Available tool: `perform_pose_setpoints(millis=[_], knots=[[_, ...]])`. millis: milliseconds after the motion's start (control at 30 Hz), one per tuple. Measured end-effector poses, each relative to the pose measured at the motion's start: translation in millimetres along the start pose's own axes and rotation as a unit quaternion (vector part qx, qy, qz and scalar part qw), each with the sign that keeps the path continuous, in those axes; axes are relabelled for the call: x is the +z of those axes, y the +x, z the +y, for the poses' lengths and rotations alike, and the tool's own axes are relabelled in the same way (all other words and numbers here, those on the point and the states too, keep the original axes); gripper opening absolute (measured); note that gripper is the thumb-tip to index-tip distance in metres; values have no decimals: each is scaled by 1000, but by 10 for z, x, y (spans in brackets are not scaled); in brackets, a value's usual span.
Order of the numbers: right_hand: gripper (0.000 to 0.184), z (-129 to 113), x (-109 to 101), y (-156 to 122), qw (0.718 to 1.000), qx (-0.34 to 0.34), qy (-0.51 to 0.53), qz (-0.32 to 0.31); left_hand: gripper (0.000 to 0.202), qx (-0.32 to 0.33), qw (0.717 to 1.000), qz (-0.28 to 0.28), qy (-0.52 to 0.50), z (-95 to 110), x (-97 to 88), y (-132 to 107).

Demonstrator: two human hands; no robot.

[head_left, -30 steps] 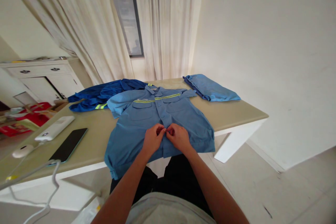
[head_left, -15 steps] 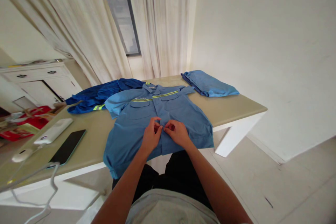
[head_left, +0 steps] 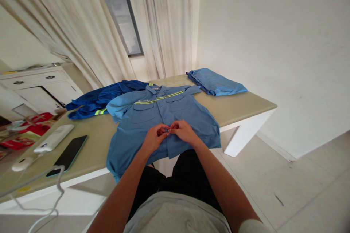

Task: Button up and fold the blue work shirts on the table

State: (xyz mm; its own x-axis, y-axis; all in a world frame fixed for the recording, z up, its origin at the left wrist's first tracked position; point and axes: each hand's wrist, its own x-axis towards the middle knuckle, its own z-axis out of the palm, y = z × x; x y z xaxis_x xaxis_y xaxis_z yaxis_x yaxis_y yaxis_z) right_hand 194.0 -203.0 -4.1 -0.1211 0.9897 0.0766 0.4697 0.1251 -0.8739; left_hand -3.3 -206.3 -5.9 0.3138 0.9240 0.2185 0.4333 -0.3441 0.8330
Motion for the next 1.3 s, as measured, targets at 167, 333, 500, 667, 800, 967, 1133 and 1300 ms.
perform_pose_setpoints(millis=[167, 333, 500, 667, 800, 967, 1133, 1300], knots=[[9, 48, -57, 154, 996, 10, 47, -74, 21, 10, 998, 26, 59, 67, 78, -34], [14, 85, -99, 226, 993, 10, 60, -97, 12, 47, 989, 54, 128, 74, 105, -46], [20, 52, -65, 130, 998, -29, -31, -42, 12, 63, 987, 39, 145, 53, 101, -59], [20, -3, -58, 37, 994, -55, -89, -12, 12, 63, 981, 26, 184, 55, 109, -58], [19, 41, -71, 36, 993, -87, -79, -28, 7, 60, 974, 31, 215, 74, 128, -61], [12, 90, -90, 1, 992, -112, -43, -41, 3, 49, 974, 38, 219, 95, 156, -51], [10, 77, -94, -43, 991, -118, -46, -37, 10, 25, 989, 17, 142, 74, 82, -41], [11, 35, -65, -84, 988, -126, -93, -7, 23, -1, 999, -9, 53, 22, -12, -45]])
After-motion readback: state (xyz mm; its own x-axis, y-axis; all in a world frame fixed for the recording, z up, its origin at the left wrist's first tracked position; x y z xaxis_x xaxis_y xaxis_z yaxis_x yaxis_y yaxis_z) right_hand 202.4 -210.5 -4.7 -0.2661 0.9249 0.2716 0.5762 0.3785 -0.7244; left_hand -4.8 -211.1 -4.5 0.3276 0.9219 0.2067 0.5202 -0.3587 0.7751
